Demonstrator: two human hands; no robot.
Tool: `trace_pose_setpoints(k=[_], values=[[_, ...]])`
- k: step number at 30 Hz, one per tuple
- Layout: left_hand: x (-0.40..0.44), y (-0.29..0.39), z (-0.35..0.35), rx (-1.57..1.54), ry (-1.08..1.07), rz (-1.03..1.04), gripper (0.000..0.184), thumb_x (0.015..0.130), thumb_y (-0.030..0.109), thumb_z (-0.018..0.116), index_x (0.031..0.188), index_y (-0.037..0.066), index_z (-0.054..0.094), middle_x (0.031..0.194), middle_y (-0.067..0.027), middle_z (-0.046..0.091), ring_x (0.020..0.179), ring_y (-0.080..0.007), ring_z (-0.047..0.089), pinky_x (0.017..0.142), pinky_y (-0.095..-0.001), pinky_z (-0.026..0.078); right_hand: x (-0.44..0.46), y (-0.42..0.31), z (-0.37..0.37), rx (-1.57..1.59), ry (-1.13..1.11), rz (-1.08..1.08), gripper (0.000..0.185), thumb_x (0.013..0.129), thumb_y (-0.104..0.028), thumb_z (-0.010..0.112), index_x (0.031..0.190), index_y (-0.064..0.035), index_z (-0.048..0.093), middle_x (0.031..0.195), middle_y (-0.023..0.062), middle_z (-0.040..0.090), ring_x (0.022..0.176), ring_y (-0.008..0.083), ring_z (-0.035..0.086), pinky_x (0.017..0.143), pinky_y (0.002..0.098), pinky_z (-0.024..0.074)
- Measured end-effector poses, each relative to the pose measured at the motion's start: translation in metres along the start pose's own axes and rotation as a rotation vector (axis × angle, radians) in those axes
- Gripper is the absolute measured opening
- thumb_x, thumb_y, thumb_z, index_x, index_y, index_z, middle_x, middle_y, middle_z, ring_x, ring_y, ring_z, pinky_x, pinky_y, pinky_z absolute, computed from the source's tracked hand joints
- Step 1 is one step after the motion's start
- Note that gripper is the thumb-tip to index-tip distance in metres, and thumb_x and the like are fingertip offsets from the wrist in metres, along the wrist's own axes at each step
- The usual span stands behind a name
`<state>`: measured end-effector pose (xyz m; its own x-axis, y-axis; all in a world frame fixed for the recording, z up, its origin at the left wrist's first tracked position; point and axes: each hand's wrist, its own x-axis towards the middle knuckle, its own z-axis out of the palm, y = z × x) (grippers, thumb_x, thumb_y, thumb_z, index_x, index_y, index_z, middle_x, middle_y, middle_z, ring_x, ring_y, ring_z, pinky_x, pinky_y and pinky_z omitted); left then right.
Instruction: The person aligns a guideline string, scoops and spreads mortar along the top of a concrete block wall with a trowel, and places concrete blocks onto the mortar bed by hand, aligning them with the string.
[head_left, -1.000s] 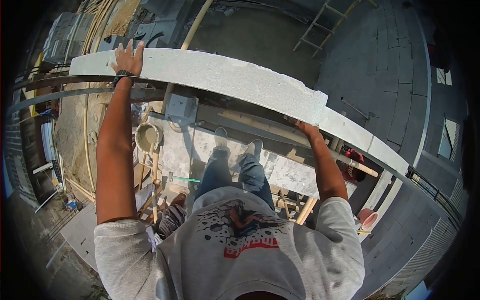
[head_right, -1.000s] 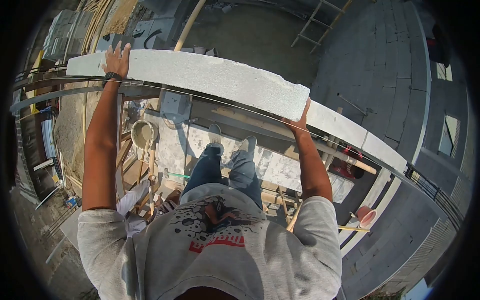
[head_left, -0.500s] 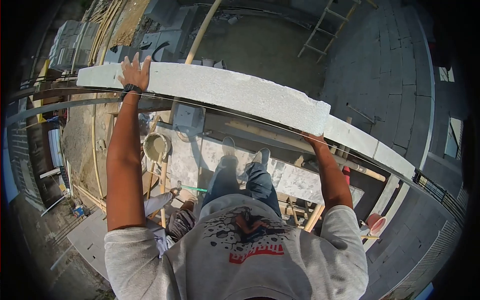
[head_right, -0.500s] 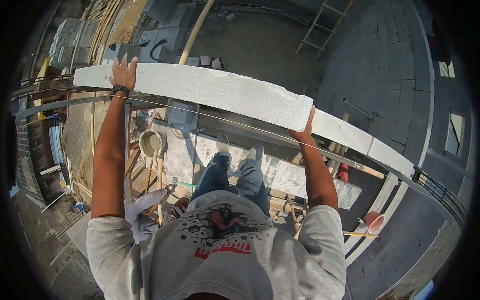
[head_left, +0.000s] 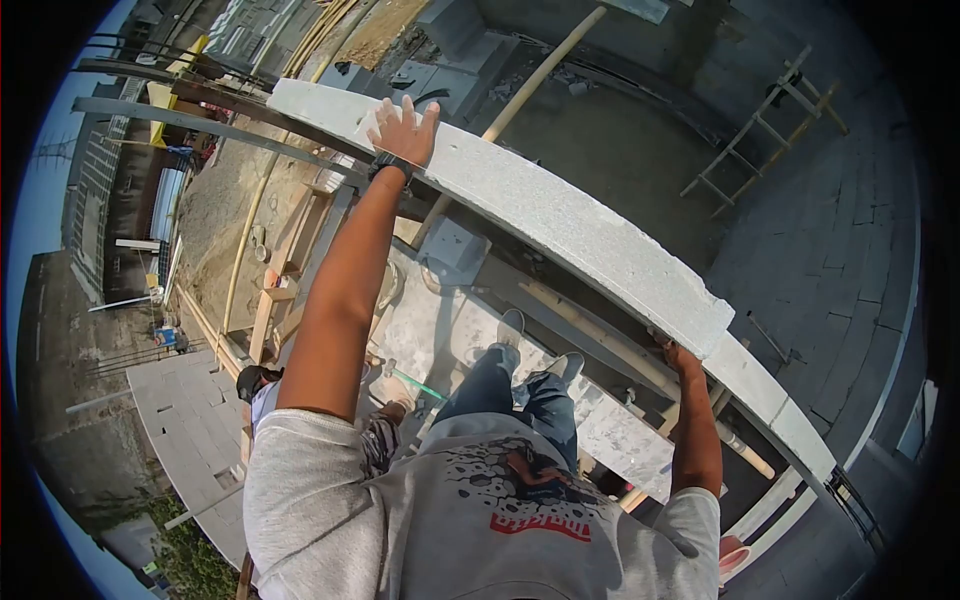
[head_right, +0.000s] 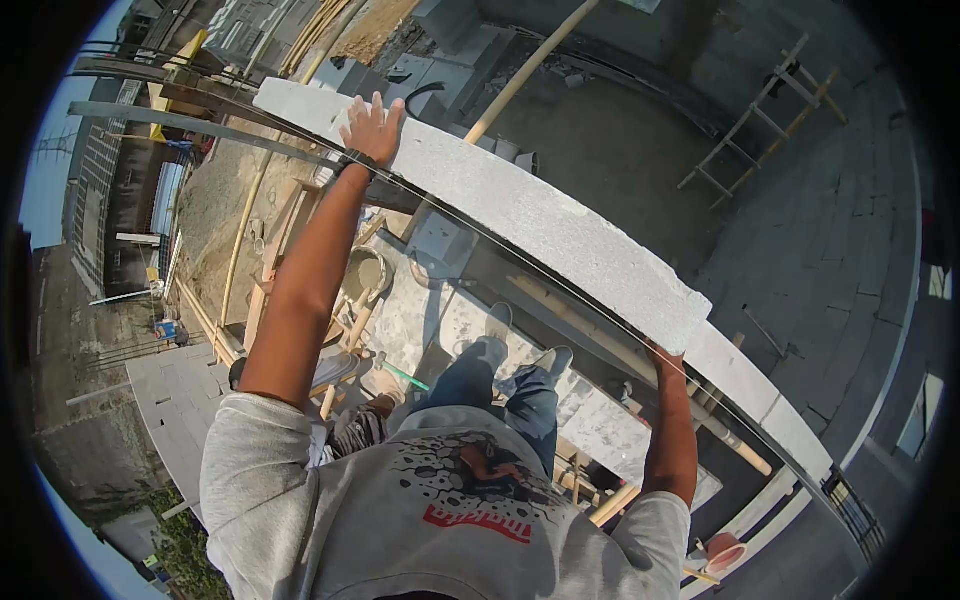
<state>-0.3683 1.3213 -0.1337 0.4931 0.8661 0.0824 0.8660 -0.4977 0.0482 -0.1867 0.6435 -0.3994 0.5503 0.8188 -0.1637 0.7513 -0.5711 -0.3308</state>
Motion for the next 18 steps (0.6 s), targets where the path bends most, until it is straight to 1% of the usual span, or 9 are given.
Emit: trace_pose_setpoints(k=[2, 5, 7, 10, 13, 18], values=[[-0.004, 0.005, -0.004, 0.023, 0.045, 0.019, 0.085, 0.096, 0.072, 0.031, 0.158, 0.014, 0.029, 0.164, -0.0229, 0.019, 0.151, -0.0429, 0.019, 0.118, -0.0639, 0.014, -0.001, 0.009, 0.014, -0.004, 0.022, -0.030, 0.048, 0.088, -0.034, 0.059, 0.133, -0.0164, 0.063, 0.134, 0.0157, 0.063, 0.125, 0.0401, 0.055, 0.107, 0.0498, 0.0419], [-0.009, 0.005, -0.001, 0.041, 0.056, 0.050, 0.085, 0.096, 0.072, 0.033, 0.159, 0.015, 0.028, 0.164, -0.0224, 0.020, 0.151, -0.0427, 0.018, 0.117, -0.0659, 0.015, -0.003, 0.012, 0.017, 0.071, -0.025, 0.001, 0.048, 0.090, -0.039, 0.059, 0.132, -0.0171, 0.063, 0.134, 0.0151, 0.063, 0.125, 0.0391, 0.056, 0.106, 0.0503, 0.0420], [-0.007, 0.004, 0.001, 0.006, 0.044, 0.036, 0.083, 0.096, 0.072, 0.033, 0.159, 0.019, 0.027, 0.164, -0.0233, 0.017, 0.152, -0.0427, 0.015, 0.118, -0.0670, 0.008, 0.000, 0.005, 0.010, 0.047, -0.005, 0.014, 0.048, 0.090, -0.040, 0.059, 0.132, -0.0173, 0.064, 0.133, 0.0148, 0.063, 0.124, 0.0392, 0.056, 0.105, 0.0502, 0.0427], [-0.004, 0.004, 0.005, 0.044, 0.050, 0.034, 0.077, 0.097, 0.069, 0.034, 0.160, 0.026, 0.026, 0.164, -0.0229, 0.017, 0.152, -0.0435, 0.016, 0.114, -0.0732, 0.007, 0.002, -0.004, 0.001, 0.016, 0.015, 0.030, 0.048, 0.090, -0.042, 0.061, 0.130, -0.0177, 0.064, 0.132, 0.0144, 0.064, 0.123, 0.0393, 0.057, 0.104, 0.0501, 0.0436], [-0.003, 0.004, 0.003, 0.044, 0.020, 0.033, 0.075, 0.097, 0.069, 0.034, 0.159, 0.027, 0.028, 0.164, -0.0233, 0.018, 0.151, -0.0449, 0.016, 0.113, -0.0743, 0.007, 0.001, -0.009, -0.003, -0.003, 0.030, 0.041, 0.048, 0.090, -0.045, 0.062, 0.129, -0.0180, 0.065, 0.130, 0.0139, 0.065, 0.121, 0.0394, 0.058, 0.102, 0.0499, 0.0446], [-0.002, 0.004, 0.007, 0.033, 0.044, 0.043, 0.074, 0.097, 0.069, 0.034, 0.159, 0.027, 0.029, 0.164, -0.0235, 0.019, 0.151, -0.0458, 0.016, 0.113, -0.0744, 0.006, 0.008, -0.012, -0.005, -0.043, 0.064, 0.034, 0.048, 0.090, -0.048, 0.064, 0.127, -0.0185, 0.066, 0.128, 0.0132, 0.067, 0.118, 0.0397, 0.060, 0.100, 0.0497, 0.0462]])
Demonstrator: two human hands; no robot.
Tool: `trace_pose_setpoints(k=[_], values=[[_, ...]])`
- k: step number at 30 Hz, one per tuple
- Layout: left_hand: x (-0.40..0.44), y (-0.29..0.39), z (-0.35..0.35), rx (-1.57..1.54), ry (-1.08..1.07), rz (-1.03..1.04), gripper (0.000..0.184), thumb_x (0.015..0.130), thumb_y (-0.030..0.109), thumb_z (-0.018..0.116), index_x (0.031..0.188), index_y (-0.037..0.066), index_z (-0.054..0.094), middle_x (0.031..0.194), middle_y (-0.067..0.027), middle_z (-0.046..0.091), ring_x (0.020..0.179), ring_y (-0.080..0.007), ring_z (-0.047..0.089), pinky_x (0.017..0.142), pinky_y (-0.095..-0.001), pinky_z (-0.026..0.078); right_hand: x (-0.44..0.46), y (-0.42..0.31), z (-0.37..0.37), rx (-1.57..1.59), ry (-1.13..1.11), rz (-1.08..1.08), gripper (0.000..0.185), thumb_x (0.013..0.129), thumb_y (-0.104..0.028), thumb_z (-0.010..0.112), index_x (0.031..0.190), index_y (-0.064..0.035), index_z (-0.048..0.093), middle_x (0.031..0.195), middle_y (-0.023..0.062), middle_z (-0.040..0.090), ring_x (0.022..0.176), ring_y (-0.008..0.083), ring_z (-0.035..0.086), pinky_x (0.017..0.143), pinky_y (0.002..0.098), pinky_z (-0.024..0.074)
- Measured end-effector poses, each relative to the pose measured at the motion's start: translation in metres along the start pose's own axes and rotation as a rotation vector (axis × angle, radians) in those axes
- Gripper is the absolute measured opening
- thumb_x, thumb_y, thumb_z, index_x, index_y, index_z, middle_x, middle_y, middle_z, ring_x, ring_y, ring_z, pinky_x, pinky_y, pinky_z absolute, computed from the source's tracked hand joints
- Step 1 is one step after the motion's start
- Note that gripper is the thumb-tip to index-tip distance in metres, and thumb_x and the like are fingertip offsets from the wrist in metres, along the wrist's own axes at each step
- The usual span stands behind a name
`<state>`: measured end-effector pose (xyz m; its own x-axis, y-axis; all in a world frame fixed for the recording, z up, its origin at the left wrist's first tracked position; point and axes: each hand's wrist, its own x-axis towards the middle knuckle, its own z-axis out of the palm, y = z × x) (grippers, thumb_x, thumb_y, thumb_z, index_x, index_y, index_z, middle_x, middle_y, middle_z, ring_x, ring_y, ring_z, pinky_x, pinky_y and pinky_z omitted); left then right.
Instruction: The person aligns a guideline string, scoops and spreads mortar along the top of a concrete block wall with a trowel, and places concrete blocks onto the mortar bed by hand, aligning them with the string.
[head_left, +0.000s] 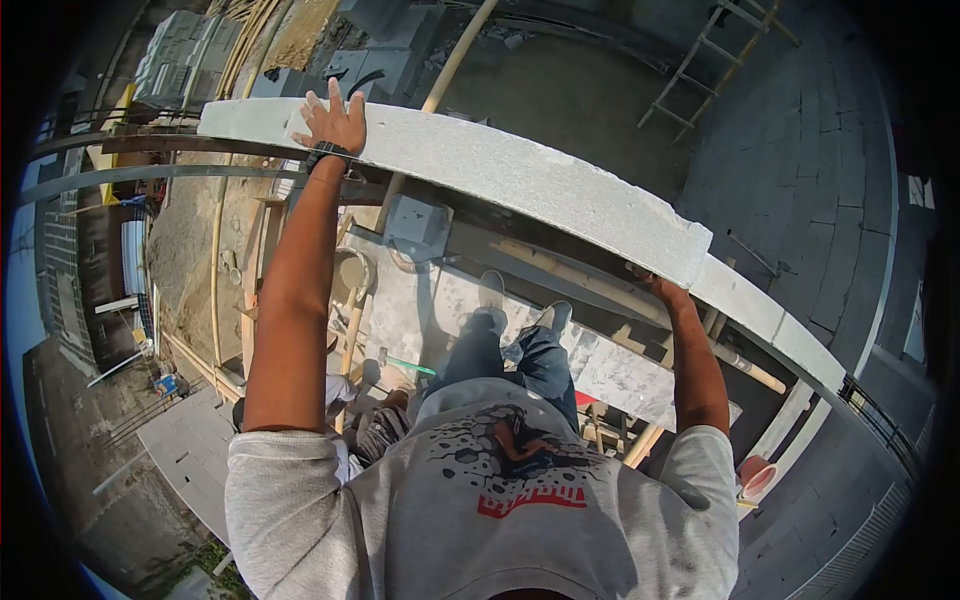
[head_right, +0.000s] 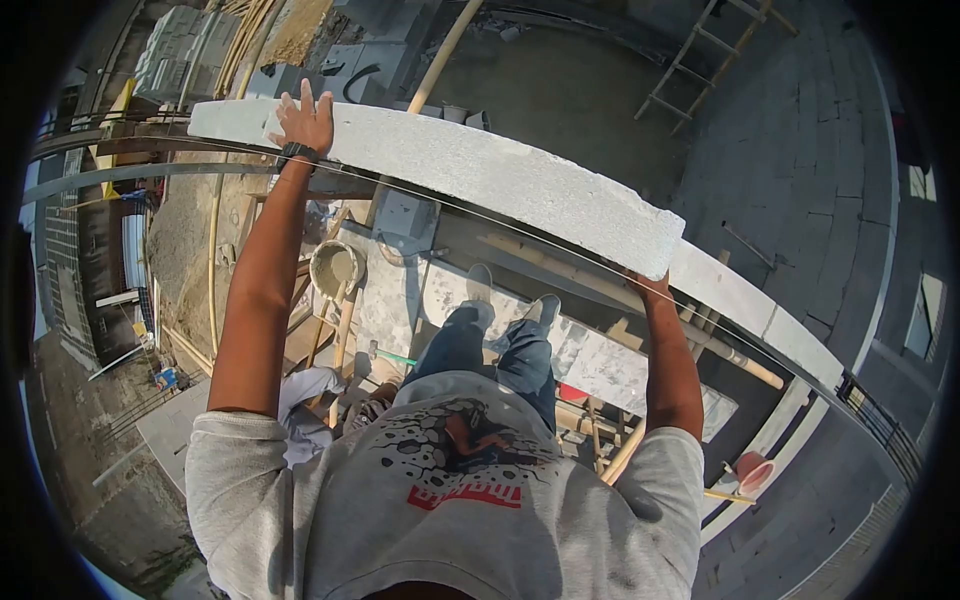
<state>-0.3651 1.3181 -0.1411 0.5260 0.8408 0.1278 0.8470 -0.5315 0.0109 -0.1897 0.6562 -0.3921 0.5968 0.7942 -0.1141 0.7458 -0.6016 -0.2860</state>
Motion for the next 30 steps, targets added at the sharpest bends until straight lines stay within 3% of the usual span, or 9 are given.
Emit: trace_pose_setpoints(k=[5, 6, 9, 12, 16, 19, 22, 28, 30], values=[[-0.007, 0.001, -0.005, -0.001, 0.076, 0.046, 0.074, 0.097, 0.070, 0.034, 0.158, 0.028, 0.032, 0.162, -0.0226, 0.024, 0.149, -0.0466, 0.022, 0.112, -0.0751, 0.011, -0.014, 0.053, 0.069, -0.094, 0.148, -0.182, 0.044, 0.089, -0.046, 0.067, 0.125, -0.0196, 0.068, 0.122, 0.0131, 0.070, 0.111, 0.0401, 0.063, 0.095, 0.0489, 0.0493], [-0.008, 0.001, -0.005, 0.001, 0.082, 0.039, 0.075, 0.097, 0.070, 0.034, 0.157, 0.025, 0.033, 0.162, -0.0229, 0.025, 0.149, -0.0464, 0.022, 0.113, -0.0743, 0.009, -0.010, 0.030, 0.035, -0.014, -0.070, 0.010, 0.042, 0.093, -0.044, 0.058, 0.127, -0.0206, 0.067, 0.131, 0.0156, 0.065, 0.119, 0.0392, 0.060, 0.102, 0.0479, 0.0461], [-0.008, 0.002, -0.007, -0.013, 0.073, 0.020, 0.074, 0.098, 0.067, 0.036, 0.156, 0.023, 0.035, 0.162, -0.0205, 0.026, 0.150, -0.0423, 0.022, 0.116, -0.0701, 0.009, -0.004, -0.002, -0.011, 0.505, -0.197, 0.172, 0.042, 0.094, -0.035, 0.048, 0.131, -0.0235, 0.065, 0.138, 0.0143, 0.061, 0.126, 0.0392, 0.055, 0.108, 0.0470, 0.0422], [-0.011, 0.003, -0.012, 0.021, 0.076, 0.092, 0.071, 0.100, 0.061, 0.035, 0.157, 0.019, 0.034, 0.163, -0.0203, 0.025, 0.151, -0.0393, 0.020, 0.116, -0.0702, 0.006, 0.000, -0.001, -0.021, 0.198, -0.211, -0.001, 0.048, 0.091, -0.027, 0.043, 0.133, -0.0245, 0.064, 0.139, 0.0136, 0.060, 0.129, 0.0385, 0.053, 0.111, 0.0466, 0.0403], [-0.006, 0.020, -0.030, -0.014, 0.122, 0.260, 0.071, 0.099, 0.059, 0.040, 0.157, 0.018, 0.033, 0.163, -0.0180, 0.026, 0.152, -0.0369, 0.020, 0.117, -0.0690, 0.007, 0.007, -0.006, -0.027, 0.162, -0.078, -0.074, 0.043, 0.089, -0.043, 0.062, 0.123, -0.0169, 0.069, 0.127, 0.0119, 0.068, 0.119, 0.0384, 0.060, 0.103, 0.0475, 0.0462], [-0.014, 0.048, -0.042, -0.126, 0.121, 0.381, 0.075, 0.099, 0.063, 0.038, 0.158, 0.018, 0.029, 0.163, -0.0175, 0.025, 0.152, -0.0374, 0.018, 0.117, -0.0693, 0.007, 0.005, -0.017, -0.037, 0.211, -0.016, -0.026, 0.045, 0.088, -0.043, 0.063, 0.124, -0.0180, 0.069, 0.127, 0.0119, 0.067, 0.119, 0.0380, 0.061, 0.102, 0.0475, 0.0473], [-0.039, 0.049, -0.030, -0.036, -0.019, 0.346, 0.081, 0.095, 0.070, 0.039, 0.157, 0.018, 0.034, 0.162, -0.0189, 0.027, 0.153, -0.0383, 0.016, 0.119, -0.0666, 0.005, 0.001, -0.012, -0.036, 0.198, -0.205, 0.062, 0.041, 0.094, -0.035, 0.048, 0.127, -0.0233, 0.069, 0.133, 0.0122, 0.064, 0.121, 0.0416, 0.059, 0.102, 0.0475, 0.0478], [-0.033, 0.051, -0.032, -0.022, -0.059, 0.335, 0.083, 0.092, 0.075, 0.038, 0.154, 0.019, 0.041, 0.162, -0.0179, 0.028, 0.153, -0.0376, 0.016, 0.120, -0.0653, 0.003, 0.007, -0.024, -0.042, 0.043, -0.144, 0.058, 0.054, 0.092, -0.052, 0.059, 0.133, -0.0183, 0.063, 0.134, 0.0143, 0.063, 0.124, 0.0405, 0.057, 0.104, 0.0482, 0.0453], [-0.034, 0.052, -0.032, -0.004, -0.047, 0.334, 0.078, 0.094, 0.073, 0.038, 0.150, 0.020, 0.046, 0.161, -0.0166, 0.032, 0.152, -0.0379, 0.017, 0.118, -0.0688, 0.005, 0.006, -0.050, -0.062, -0.082, 0.035, 0.058, 0.061, 0.089, -0.060, 0.062, 0.134, -0.0181, 0.062, 0.140, 0.0129, 0.059, 0.130, 0.0396, 0.052, 0.107, 0.0476, 0.0417]])
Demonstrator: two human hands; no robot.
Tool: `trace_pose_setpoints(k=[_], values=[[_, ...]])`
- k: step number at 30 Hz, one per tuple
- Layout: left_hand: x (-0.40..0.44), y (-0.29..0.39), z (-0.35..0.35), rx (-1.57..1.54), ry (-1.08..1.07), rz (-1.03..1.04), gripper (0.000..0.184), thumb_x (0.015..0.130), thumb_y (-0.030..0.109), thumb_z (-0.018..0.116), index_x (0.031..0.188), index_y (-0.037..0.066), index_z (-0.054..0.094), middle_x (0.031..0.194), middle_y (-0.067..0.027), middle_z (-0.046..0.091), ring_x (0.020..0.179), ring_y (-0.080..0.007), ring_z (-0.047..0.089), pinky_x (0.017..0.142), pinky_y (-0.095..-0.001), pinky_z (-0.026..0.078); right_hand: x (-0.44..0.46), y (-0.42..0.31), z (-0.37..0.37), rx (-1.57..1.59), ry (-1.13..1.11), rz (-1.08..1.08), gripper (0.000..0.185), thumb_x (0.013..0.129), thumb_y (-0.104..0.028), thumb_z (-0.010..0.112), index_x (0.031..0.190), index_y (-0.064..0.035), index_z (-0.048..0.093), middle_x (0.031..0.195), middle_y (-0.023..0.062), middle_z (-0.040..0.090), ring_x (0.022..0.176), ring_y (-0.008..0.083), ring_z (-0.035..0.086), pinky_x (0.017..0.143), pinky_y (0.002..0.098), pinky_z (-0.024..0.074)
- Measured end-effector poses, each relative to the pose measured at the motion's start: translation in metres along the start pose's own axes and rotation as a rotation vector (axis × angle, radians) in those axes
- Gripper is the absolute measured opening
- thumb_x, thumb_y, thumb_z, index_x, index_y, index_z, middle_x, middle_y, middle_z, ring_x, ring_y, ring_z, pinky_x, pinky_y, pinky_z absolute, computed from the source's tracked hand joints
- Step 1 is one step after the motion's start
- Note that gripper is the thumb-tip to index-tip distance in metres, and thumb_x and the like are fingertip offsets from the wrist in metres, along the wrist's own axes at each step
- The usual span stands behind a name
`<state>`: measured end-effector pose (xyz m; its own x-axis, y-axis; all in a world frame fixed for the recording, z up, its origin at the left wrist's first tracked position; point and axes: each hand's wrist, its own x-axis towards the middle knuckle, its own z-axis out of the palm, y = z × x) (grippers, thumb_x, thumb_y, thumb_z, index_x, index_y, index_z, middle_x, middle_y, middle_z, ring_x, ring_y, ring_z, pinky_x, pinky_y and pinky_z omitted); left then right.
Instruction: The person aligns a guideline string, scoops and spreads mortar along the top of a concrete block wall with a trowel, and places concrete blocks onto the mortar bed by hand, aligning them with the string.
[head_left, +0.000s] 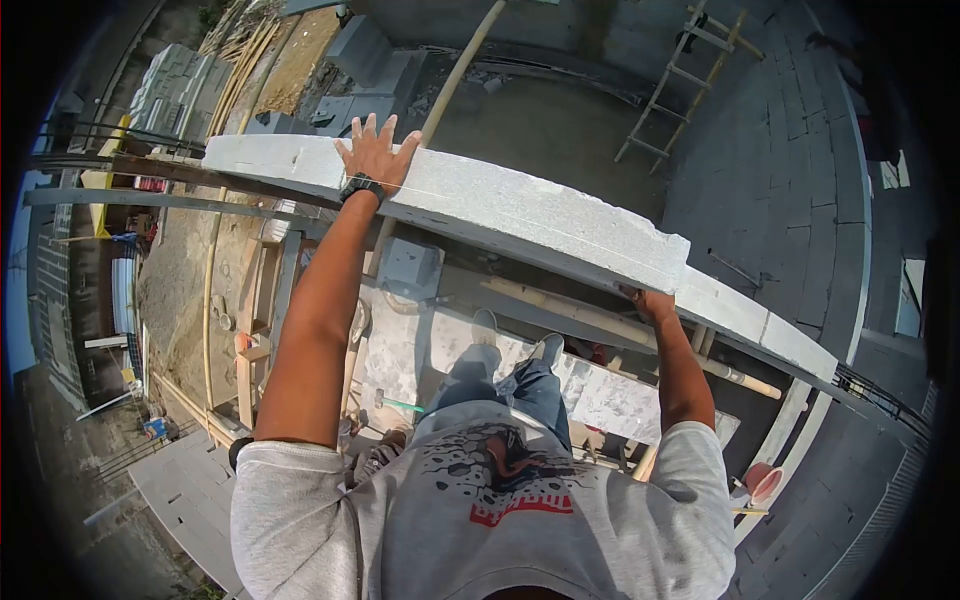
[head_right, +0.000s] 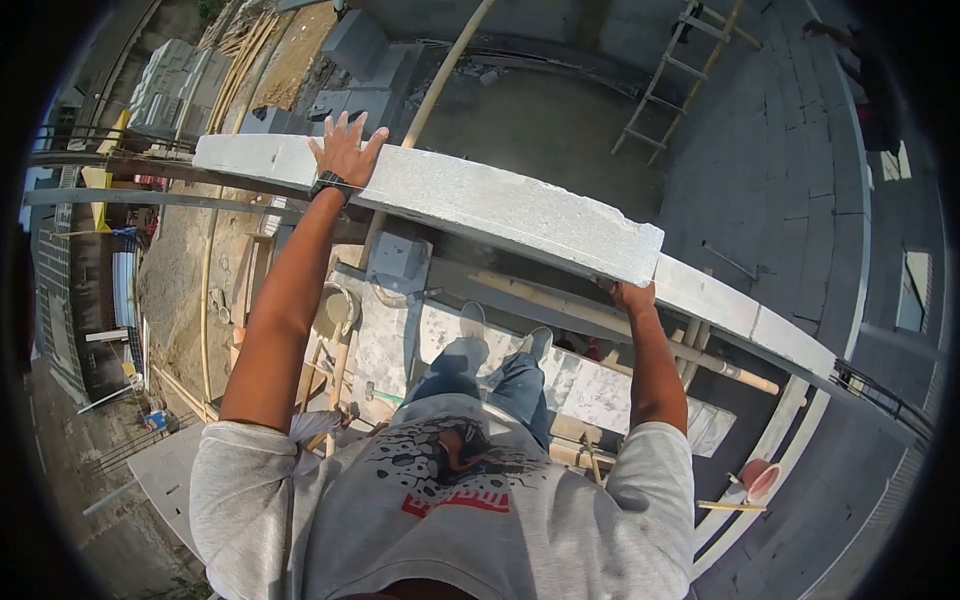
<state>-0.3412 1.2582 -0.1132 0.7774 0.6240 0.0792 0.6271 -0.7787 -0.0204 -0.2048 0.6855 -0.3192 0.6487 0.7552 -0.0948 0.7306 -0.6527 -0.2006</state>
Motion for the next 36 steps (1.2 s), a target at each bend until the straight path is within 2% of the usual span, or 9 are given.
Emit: trace_pose_setpoints(k=[3, 6, 7, 10, 12, 14, 17, 24, 36], values=[[-0.002, 0.001, -0.003, 0.013, -0.030, -0.002, 0.074, 0.095, 0.072, 0.038, 0.147, 0.021, 0.050, 0.160, -0.0148, 0.034, 0.152, -0.0373, 0.020, 0.117, -0.0694, 0.006, -0.011, -0.040, -0.016, 0.051, 0.098, 0.289, 0.081, 0.075, -0.044, 0.082, 0.145, -0.0181, 0.049, 0.153, 0.0158, 0.042, 0.142, 0.0443, 0.032, 0.111, 0.0608, 0.0280], [-0.002, 0.003, -0.005, -0.004, -0.072, -0.001, 0.074, 0.095, 0.071, 0.037, 0.143, 0.018, 0.055, 0.159, -0.0140, 0.038, 0.151, -0.0361, 0.023, 0.119, -0.0672, 0.008, -0.033, -0.105, -0.027, 0.119, 0.405, 0.720, 0.101, 0.076, -0.037, 0.083, 0.146, 0.0114, 0.030, 0.146, 0.0379, 0.033, 0.140, 0.0494, 0.030, 0.114, 0.0538, 0.0287], [0.001, 0.000, -0.001, -0.006, -0.059, -0.002, 0.074, 0.095, 0.072, 0.037, 0.142, 0.018, 0.057, 0.158, -0.0135, 0.039, 0.151, -0.0358, 0.024, 0.118, -0.0676, 0.009, -0.038, -0.136, -0.053, 0.324, 0.373, 0.903, 0.102, 0.079, -0.035, 0.081, 0.150, 0.0090, 0.023, 0.148, 0.0360, 0.031, 0.138, 0.0496, 0.032, 0.115, 0.0513, 0.0276], [0.006, -0.006, 0.006, 0.064, -0.077, 0.026, 0.069, 0.097, 0.070, 0.034, 0.144, 0.024, 0.055, 0.157, -0.0098, 0.042, 0.150, -0.0342, 0.027, 0.116, -0.0706, 0.014, -0.062, -0.219, -0.101, 0.511, 0.608, 0.685, 0.079, 0.086, -0.021, 0.074, 0.149, 0.0021, 0.032, 0.130, 0.0253, 0.046, 0.111, 0.0401, 0.056, 0.091, 0.0437, 0.0500], [0.003, -0.001, -0.001, 0.040, -0.082, 0.028, 0.069, 0.097, 0.070, 0.034, 0.143, 0.024, 0.055, 0.156, -0.0094, 0.043, 0.149, -0.0339, 0.028, 0.115, -0.0707, 0.014, -0.058, -0.274, -0.136, 0.719, 0.444, 0.448, 0.080, 0.087, -0.022, 0.073, 0.153, -0.0052, 0.031, 0.115, 0.0193, 0.055, 0.091, 0.0346, 0.061, 0.080, 0.0445, 0.0516], [0.003, -0.002, 0.000, 0.017, -0.060, 0.025, 0.070, 0.097, 0.071, 0.034, 0.142, 0.022, 0.057, 0.155, -0.0089, 0.045, 0.149, -0.0337, 0.030, 0.116, -0.0704, 0.013, -0.032, -0.313, -0.169, 0.655, 0.250, 0.161, 0.086, 0.087, -0.023, 0.073, 0.156, -0.0074, 0.024, 0.109, 0.0190, 0.057, 0.086, 0.0357, 0.062, 0.078, 0.0443, 0.0520], [0.001, -0.006, -0.002, -0.038, -0.035, 0.035, 0.072, 0.096, 0.071, 0.034, 0.140, 0.020, 0.059, 0.155, -0.0096, 0.044, 0.149, -0.0336, 0.030, 0.116, -0.0701, 0.013, 0.027, -0.359, -0.187, 0.639, 0.122, 0.061, 0.091, 0.088, -0.026, 0.072, 0.159, -0.0082, 0.017, 0.111, 0.0214, 0.061, 0.090, 0.0394, 0.063, 0.079, 0.0467, 0.0520], [-0.004, -0.009, -0.009, -0.118, -0.038, 0.016, 0.074, 0.096, 0.071, 0.032, 0.140, 0.017, 0.059, 0.155, -0.0129, 0.043, 0.149, -0.0338, 0.028, 0.118, -0.0677, 0.008, 0.085, -0.398, -0.172, 0.547, -0.057, 0.234, 0.098, 0.090, -0.032, 0.069, 0.160, -0.0063, 0.005, 0.119, 0.0242, 0.063, 0.101, 0.0441, 0.065, 0.089, 0.0516, 0.0505], [-0.004, -0.003, -0.010, -0.025, -0.058, 0.091, 0.072, 0.096, 0.072, 0.036, 0.134, 0.018, 0.063, 0.149, -0.0112, 0.051, 0.145, -0.0326, 0.036, 0.114, -0.0733, 0.013, 0.000, -0.299, -0.173, 0.567, 0.520, 0.674, 0.101, 0.087, -0.029, 0.074, 0.159, -0.0041, 0.009, 0.102, 0.0133, 0.064, 0.073, 0.0241, 0.062, 0.072, 0.0376, 0.0517]])
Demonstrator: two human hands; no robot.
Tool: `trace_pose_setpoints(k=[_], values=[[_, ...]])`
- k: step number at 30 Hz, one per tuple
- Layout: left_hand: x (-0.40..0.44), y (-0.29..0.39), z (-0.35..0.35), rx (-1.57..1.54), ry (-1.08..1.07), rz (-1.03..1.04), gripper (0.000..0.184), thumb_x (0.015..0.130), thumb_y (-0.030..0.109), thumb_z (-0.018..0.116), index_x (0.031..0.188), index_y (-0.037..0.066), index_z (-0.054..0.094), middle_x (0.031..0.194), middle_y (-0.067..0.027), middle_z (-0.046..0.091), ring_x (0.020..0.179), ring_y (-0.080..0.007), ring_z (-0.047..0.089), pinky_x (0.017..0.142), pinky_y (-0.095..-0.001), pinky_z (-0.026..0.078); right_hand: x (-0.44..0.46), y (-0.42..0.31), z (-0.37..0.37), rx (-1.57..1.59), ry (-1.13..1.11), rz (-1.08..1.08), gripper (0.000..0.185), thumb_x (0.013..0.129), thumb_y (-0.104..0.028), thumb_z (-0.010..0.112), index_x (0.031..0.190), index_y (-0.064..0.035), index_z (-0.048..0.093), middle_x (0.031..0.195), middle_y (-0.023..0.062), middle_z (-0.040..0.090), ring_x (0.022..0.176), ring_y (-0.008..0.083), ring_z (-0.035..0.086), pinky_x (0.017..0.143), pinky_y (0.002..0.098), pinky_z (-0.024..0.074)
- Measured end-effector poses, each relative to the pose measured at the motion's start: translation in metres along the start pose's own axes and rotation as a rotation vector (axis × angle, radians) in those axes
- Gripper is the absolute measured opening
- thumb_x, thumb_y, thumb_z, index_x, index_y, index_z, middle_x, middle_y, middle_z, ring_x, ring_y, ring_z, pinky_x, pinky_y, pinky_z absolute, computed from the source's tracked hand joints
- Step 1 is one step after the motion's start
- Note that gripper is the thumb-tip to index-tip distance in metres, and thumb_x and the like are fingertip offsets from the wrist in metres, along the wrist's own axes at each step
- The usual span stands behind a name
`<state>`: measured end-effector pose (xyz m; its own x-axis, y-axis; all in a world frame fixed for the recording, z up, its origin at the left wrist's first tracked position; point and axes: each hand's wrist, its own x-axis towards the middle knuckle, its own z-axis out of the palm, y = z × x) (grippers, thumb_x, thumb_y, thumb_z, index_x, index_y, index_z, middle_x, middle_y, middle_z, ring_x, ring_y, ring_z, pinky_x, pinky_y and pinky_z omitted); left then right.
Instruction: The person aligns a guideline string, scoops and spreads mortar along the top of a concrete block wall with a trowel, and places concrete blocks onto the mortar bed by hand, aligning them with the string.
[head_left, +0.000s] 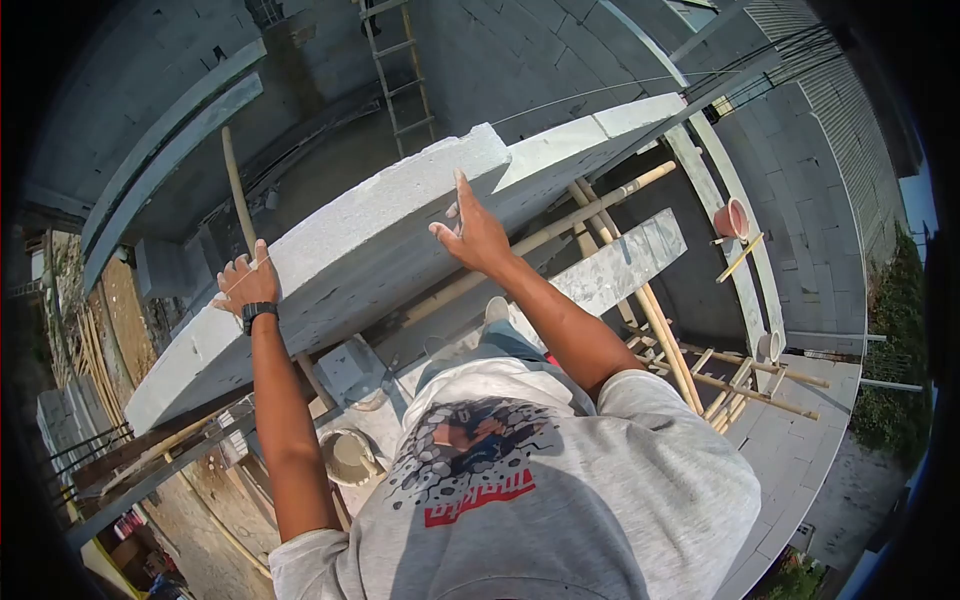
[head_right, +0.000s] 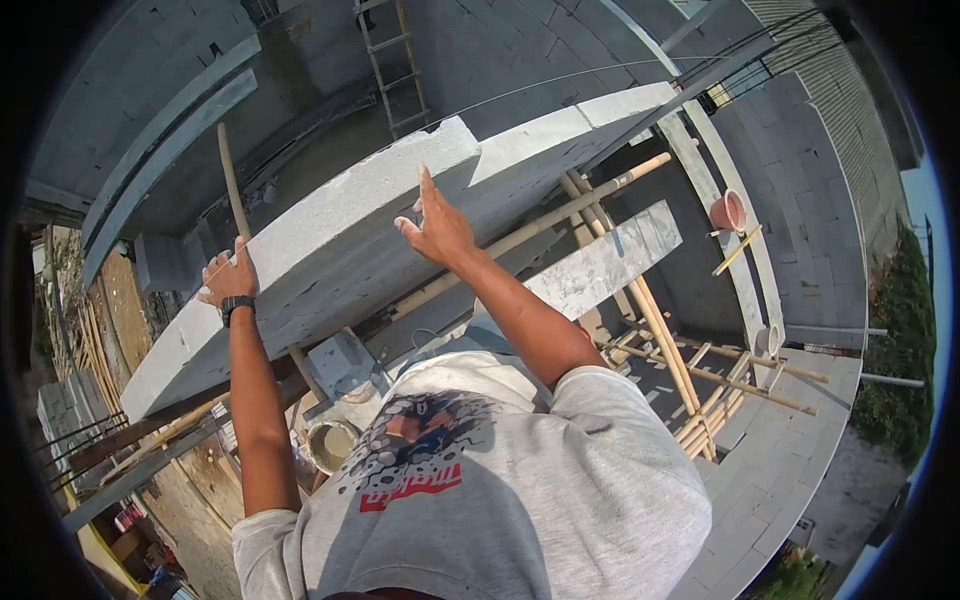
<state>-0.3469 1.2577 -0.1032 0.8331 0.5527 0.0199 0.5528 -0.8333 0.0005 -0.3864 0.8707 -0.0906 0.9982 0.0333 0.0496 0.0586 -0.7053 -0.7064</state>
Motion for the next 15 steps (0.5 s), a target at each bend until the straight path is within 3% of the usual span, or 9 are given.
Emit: trace_pose_setpoints(k=[4, 7, 10, 15], values=[[0.000, -0.007, 0.003, -0.008, 0.013, 0.014, 0.073, 0.095, 0.073, 0.036, 0.134, 0.018, 0.064, 0.148, -0.0105, 0.052, 0.145, -0.0315, 0.037, 0.113, -0.0744, 0.012, 0.005, 0.008, -0.033, 0.057, 0.060, 0.092, 0.100, 0.086, -0.027, 0.073, 0.159, -0.0027, 0.009, 0.101, 0.0152, 0.064, 0.072, 0.0246, 0.063, 0.072, 0.0378, 0.0518], [0.000, -0.008, 0.004, -0.013, 0.032, 0.014, 0.072, 0.095, 0.072, 0.037, 0.132, 0.018, 0.065, 0.146, -0.0105, 0.054, 0.143, -0.0319, 0.039, 0.113, -0.0745, 0.012, 0.013, 0.033, -0.052, 0.056, 0.123, 0.226, 0.102, 0.086, -0.026, 0.073, 0.160, -0.0054, 0.005, 0.116, 0.0197, 0.063, 0.086, 0.0337, 0.067, 0.085, 0.0449, 0.0517], [-0.003, -0.004, -0.003, -0.028, 0.038, 0.023, 0.070, 0.095, 0.070, 0.040, 0.130, 0.016, 0.067, 0.145, -0.0124, 0.055, 0.142, -0.0334, 0.040, 0.113, -0.0745, 0.013, 0.014, 0.072, -0.069, -0.109, 0.364, 0.153, 0.102, 0.085, -0.024, 0.073, 0.159, -0.0037, 0.005, 0.112, 0.0204, 0.063, 0.094, 0.0372, 0.066, 0.088, 0.0462, 0.0506], [-0.004, -0.001, -0.005, -0.068, 0.001, 0.033, 0.069, 0.095, 0.070, 0.040, 0.130, 0.017, 0.067, 0.146, -0.0113, 0.054, 0.143, -0.0326, 0.039, 0.113, -0.0745, 0.012, 0.015, 0.121, -0.134, -0.106, 0.553, 0.278, 0.101, 0.085, -0.023, 0.073, 0.158, -0.0020, 0.006, 0.113, 0.0217, 0.063, 0.100, 0.0390, 0.064, 0.090, 0.0472, 0.0499]])
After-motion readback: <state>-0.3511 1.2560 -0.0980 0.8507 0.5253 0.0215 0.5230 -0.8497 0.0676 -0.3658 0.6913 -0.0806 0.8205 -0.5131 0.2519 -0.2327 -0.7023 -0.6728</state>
